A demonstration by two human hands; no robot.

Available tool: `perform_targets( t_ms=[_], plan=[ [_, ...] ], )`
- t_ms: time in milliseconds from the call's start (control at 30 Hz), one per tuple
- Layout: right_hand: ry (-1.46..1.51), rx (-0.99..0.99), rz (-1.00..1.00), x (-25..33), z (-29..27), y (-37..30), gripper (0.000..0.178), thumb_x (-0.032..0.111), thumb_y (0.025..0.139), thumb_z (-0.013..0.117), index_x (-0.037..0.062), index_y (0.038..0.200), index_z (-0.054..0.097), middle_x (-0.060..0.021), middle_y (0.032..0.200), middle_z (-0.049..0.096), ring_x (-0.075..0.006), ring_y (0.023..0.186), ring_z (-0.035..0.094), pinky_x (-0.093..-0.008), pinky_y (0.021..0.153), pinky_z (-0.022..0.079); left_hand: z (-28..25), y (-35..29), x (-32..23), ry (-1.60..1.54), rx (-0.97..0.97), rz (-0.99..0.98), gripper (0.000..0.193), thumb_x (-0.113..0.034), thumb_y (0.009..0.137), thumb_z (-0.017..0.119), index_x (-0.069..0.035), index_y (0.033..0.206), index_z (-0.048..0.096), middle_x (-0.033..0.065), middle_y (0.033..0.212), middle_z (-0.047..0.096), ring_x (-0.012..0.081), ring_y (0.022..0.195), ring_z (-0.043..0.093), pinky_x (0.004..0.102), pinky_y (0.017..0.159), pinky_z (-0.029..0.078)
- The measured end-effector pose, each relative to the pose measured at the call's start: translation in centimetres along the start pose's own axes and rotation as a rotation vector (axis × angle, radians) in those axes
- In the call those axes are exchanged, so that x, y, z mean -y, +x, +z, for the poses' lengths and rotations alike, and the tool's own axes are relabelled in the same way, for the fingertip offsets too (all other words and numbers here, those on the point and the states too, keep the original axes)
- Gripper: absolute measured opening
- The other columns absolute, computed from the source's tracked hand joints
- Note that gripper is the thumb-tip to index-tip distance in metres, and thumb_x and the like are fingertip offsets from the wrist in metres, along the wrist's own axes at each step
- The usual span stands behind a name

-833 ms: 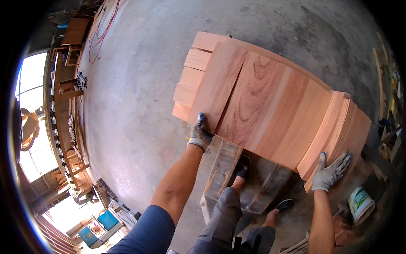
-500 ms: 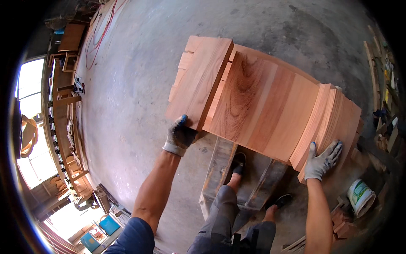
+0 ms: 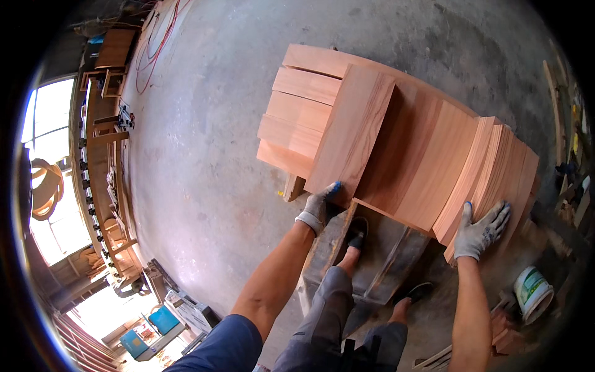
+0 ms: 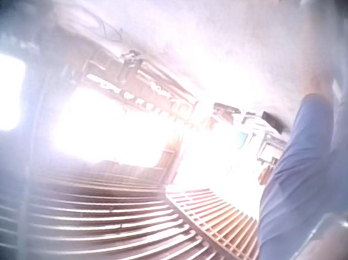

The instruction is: The person moves wooden planks from a pallet jack to a wooden pallet, stacking them one by one. The person also briefly handles a hammer and a small wooden stick before beginning the stacking task.

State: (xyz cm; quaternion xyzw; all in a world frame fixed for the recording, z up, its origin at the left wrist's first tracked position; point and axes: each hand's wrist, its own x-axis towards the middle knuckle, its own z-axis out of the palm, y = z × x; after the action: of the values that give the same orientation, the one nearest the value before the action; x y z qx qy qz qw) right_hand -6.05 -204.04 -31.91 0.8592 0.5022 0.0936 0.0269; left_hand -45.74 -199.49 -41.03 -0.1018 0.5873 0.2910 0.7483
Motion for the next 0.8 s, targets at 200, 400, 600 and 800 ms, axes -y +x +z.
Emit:
perform_targets(
  t_ms=[200,400,600,800],
  plan=[
    [0.005,-0.006,0.011,-0.7,0.9,-0.1,0.089,0.059,0.089,0.057,-0.0019,0.149,0.03,-0.0273,0.152,0.031,-0.042,0.142,0.029,-0.0525,0.115,0.025,2.1,-1.1,-1.6,0.138,-0.175,0.035,0.035,-0.041,0.089,0.068,-0.012,0.109,0.067,0.0027,0.109,0.068,0.0234,0.098,0.062,0.04,0.093,0.047],
    [0.043,-0.011,-0.016,-0.1,0.5,0.2,0.092,0.059,0.087,0.059,-0.0022,0.149,0.029,-0.027,0.152,0.031,-0.0427,0.141,0.028,-0.0528,0.115,0.025,-0.3,3.0,0.3,-0.511,0.118,0.187,0.034,-0.037,0.087,0.069,-0.013,0.11,0.068,0.0036,0.111,0.068,0.0295,0.107,0.06,0.0485,0.096,0.047],
    [0.044,0.006,0.005,-0.6,0.5,0.1,0.095,0.06,0.086,0.061,-0.0018,0.15,0.027,-0.0279,0.152,0.03,-0.0429,0.141,0.027,-0.0538,0.115,0.024,-0.4,1.7,-1.0,-0.381,0.132,0.23,0.028,-0.03,0.085,0.072,-0.013,0.107,0.068,0.0021,0.105,0.069,0.0255,0.1,0.062,0.0438,0.093,0.048],
    [0.071,0.011,0.043,-0.8,0.8,-0.1,0.097,0.059,0.084,0.063,-0.0022,0.15,0.027,-0.0272,0.154,0.027,-0.0433,0.143,0.023,-0.0566,0.115,0.021,0.0,-6.3,-5.7,-0.094,0.079,0.349,0.034,-0.033,0.079,0.077,-0.015,0.107,0.067,0.0001,0.102,0.067,0.0216,0.097,0.063,0.0403,0.084,0.053]
  ],
)
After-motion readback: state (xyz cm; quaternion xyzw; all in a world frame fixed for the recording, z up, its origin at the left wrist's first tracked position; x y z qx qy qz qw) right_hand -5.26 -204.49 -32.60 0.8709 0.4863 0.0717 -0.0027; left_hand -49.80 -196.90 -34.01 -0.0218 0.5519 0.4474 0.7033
